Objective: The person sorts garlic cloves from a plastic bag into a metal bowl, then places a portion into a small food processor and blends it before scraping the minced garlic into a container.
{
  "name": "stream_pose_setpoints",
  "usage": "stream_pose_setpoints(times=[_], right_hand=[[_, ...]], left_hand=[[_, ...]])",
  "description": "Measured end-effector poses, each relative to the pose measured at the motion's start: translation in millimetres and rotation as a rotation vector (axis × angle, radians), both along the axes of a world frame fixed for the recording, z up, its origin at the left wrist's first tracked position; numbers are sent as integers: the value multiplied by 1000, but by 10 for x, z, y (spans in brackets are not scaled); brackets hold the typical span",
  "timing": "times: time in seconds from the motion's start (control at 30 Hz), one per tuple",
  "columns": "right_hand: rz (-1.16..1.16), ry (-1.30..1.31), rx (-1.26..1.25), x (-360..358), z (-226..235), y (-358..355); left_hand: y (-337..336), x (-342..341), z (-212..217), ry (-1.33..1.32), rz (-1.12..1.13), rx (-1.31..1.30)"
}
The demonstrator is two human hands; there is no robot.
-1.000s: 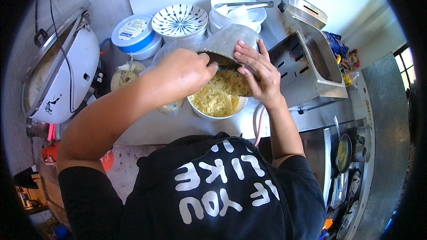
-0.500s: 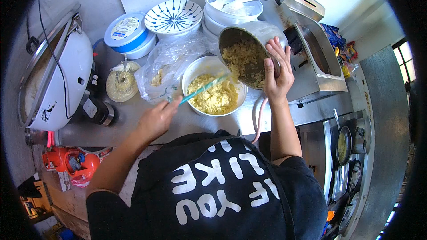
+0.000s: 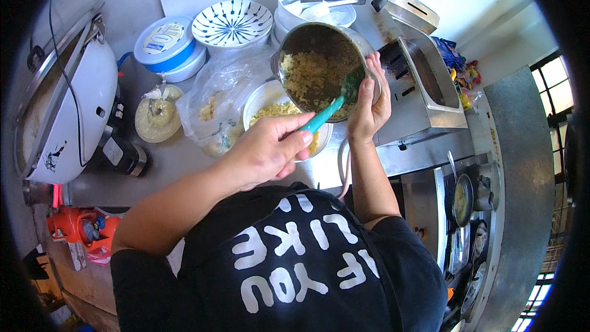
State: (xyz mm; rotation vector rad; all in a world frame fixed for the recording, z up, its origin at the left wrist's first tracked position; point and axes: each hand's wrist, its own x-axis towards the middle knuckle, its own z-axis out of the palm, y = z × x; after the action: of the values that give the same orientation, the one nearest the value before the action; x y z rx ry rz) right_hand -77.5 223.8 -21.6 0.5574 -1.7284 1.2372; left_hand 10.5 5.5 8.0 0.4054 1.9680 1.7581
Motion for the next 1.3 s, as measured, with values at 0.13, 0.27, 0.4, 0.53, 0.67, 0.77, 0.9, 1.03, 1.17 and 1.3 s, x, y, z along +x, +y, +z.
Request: stream_pose_setpoints(times=[0.13,0.27,0.4,0.53,0.67,0.77,0.9,1.03,1.17,1.3], right_hand=[[212,-203,-324,-64,206,78],[306,-301,-323,-54,258,181],[282,-255,-227,13,311,45],[242,-174,-154,27,353,25],[128,-143,4,25,367,105],[171,-134,-3,37,373,59],[97,-22,99,85,393,-20],[153,19,196,46,366,-47],[234,55,331,29,299,-35],[267,126,518,71,369,-59]], left_hand=[[-148,-92,-6,918,29,-685],[-167,-234,384,1249,218,-883],[-193,-500,202,1281,295,-938],[-221,-338,-59,1284,138,-936],[-313,-299,210,1399,258,-937],[-318,-406,352,1477,390,-1017],[-423,-544,47,1120,296,-1025],[-491,-638,-378,869,169,-664],[-573,-597,-240,888,122,-680],[-394,-424,84,1201,268,-877]])
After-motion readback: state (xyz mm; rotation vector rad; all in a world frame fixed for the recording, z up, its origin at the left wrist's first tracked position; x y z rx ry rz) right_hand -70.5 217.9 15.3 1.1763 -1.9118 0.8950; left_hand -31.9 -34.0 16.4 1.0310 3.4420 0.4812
